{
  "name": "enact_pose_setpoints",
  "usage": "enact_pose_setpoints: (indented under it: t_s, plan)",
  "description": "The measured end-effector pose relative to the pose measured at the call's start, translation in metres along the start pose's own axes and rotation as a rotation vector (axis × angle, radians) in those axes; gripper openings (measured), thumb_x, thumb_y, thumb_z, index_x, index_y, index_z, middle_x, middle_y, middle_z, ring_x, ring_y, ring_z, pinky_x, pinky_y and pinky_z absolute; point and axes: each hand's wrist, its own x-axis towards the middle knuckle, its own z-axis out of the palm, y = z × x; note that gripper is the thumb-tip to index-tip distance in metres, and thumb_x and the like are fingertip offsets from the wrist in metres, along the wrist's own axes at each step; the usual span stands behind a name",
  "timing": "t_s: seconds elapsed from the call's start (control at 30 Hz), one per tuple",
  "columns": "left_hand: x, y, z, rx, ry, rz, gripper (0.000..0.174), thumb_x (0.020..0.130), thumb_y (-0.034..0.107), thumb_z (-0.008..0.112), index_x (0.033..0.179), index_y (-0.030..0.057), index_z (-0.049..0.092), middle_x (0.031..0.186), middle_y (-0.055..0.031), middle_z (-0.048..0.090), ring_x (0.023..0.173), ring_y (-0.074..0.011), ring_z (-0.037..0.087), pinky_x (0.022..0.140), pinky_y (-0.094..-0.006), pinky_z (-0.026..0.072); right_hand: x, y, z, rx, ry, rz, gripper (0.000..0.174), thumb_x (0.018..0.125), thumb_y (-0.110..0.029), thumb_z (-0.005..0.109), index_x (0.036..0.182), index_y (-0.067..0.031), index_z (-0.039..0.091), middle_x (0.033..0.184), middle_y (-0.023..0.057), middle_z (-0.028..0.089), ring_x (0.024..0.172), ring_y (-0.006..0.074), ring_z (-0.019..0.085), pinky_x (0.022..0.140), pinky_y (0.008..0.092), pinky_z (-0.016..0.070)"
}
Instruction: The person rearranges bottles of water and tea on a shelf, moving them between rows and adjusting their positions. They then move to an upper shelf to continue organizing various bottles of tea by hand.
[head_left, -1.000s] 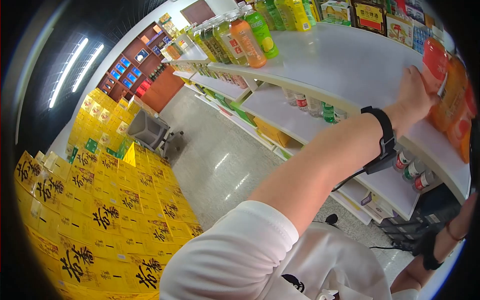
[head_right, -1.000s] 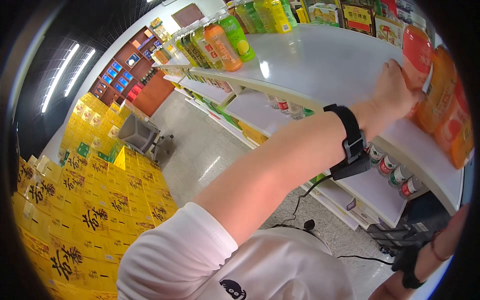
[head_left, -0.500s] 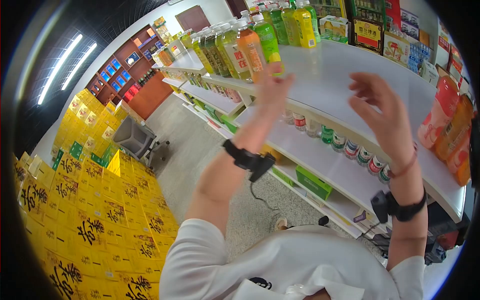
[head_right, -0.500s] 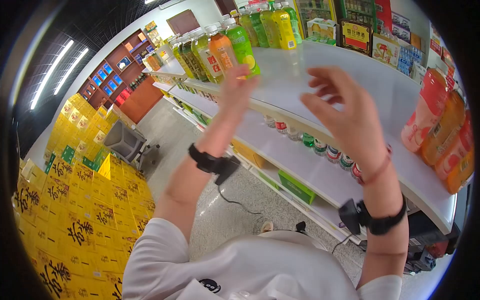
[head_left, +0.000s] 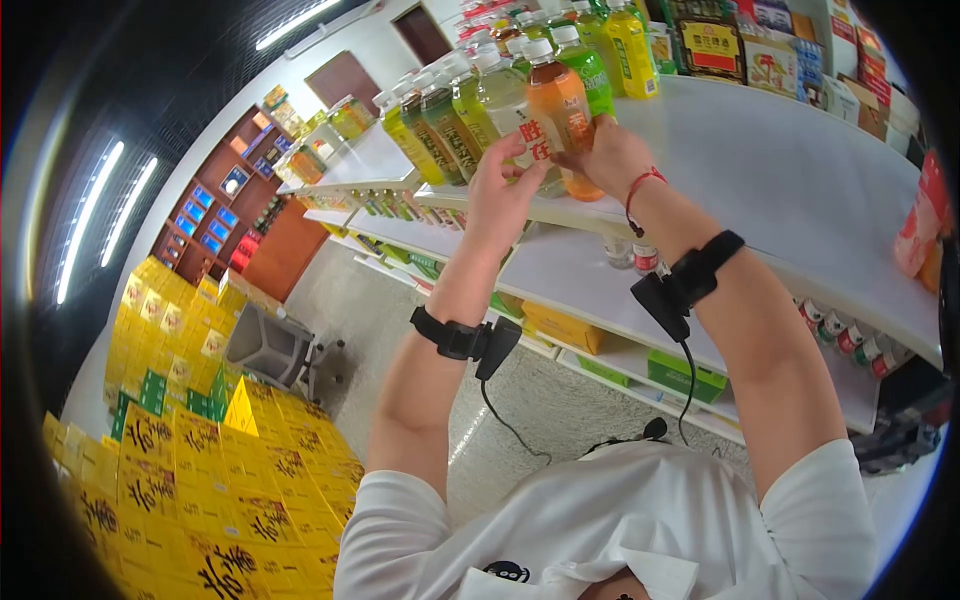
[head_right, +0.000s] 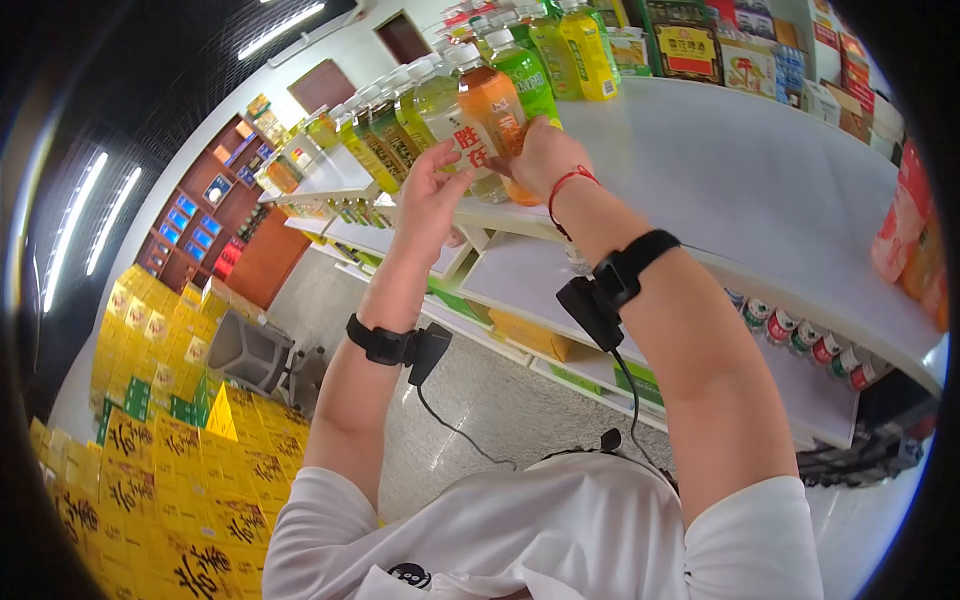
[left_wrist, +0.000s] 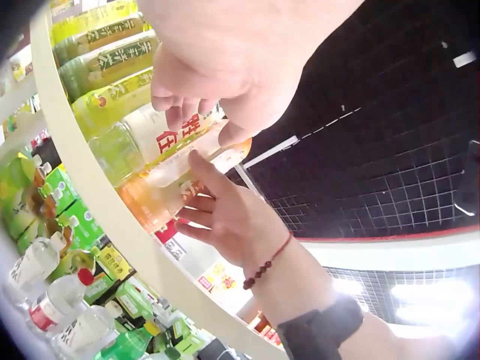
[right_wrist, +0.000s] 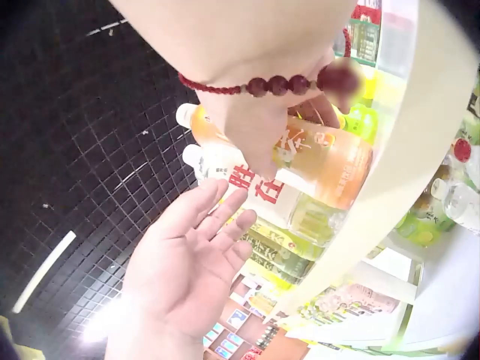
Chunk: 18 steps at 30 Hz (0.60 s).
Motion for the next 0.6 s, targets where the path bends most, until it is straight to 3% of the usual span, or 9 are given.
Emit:
enact_pose_setpoints:
  t_s: [0.1, 0.33, 0.4, 0.53, 0.6]
  plan:
    - [-0.001, -0.002, 0.006, -0.064, -0.027, 0.061, 0.052, 0.085, 0.013, 0.065, 0.131, 0.0, 0.044, 0.118, -0.011, 0.054, 0.088, -0.0107, 0.053, 0.079, -0.0254, 0.0447, 0.005, 0.003, 0.01, -0.027, 0.07, -0.002, 0.064, 0.072, -0.049, 0.073, 0.108, 0.002, 0.054, 0.103, 0.0202, 0.064, 0.098, 0.0335, 0.062, 0.083, 0.0404, 0.05]
    - [-0.006, 0.001, 0.029, -0.073, -0.074, 0.073, 0.053, 0.084, 0.017, 0.067, 0.128, -0.004, 0.046, 0.118, -0.0123, 0.056, 0.086, -0.0122, 0.055, 0.079, -0.027, 0.046, -0.029, 0.014, -0.032, -0.119, 0.16, 0.012, 0.062, 0.074, -0.052, 0.068, 0.103, 0.0022, 0.057, 0.098, 0.0201, 0.065, 0.092, 0.0341, 0.064, 0.079, 0.0406, 0.051]
    - [-0.005, 0.013, 0.046, 0.006, -0.184, 0.042, 0.058, 0.084, 0.026, 0.067, 0.127, -0.0064, 0.046, 0.119, -0.0138, 0.056, 0.088, -0.0139, 0.056, 0.079, -0.0277, 0.0465, -0.04, 0.027, -0.052, -0.196, 0.204, 0.04, 0.062, 0.075, -0.053, 0.064, 0.103, 0.0019, 0.057, 0.094, 0.02, 0.066, 0.09, 0.0354, 0.064, 0.078, 0.0411, 0.0512]
    - [-0.006, 0.042, 0.101, 0.072, -0.222, 0.046, 0.061, 0.084, 0.035, 0.067, 0.125, -0.0073, 0.048, 0.114, -0.0142, 0.059, 0.09, -0.0157, 0.058, 0.079, -0.0282, 0.0465, -0.058, 0.064, -0.085, -0.306, 0.277, 0.004, 0.044, 0.075, -0.035, 0.069, 0.094, 0.0026, 0.056, 0.09, 0.0202, 0.066, 0.086, 0.0355, 0.064, 0.074, 0.0417, 0.0518]
    - [-0.006, 0.06, 0.131, -0.082, -0.324, 0.109, 0.062, 0.084, 0.041, 0.066, 0.119, -0.0076, 0.052, 0.108, -0.0139, 0.062, 0.092, -0.017, 0.058, 0.079, -0.0286, 0.0464, -0.07, 0.078, -0.102, -0.328, 0.314, -0.008, 0.04, 0.074, -0.031, 0.069, 0.093, 0.0024, 0.055, 0.088, 0.0205, 0.066, 0.084, 0.0356, 0.064, 0.073, 0.0418, 0.052]
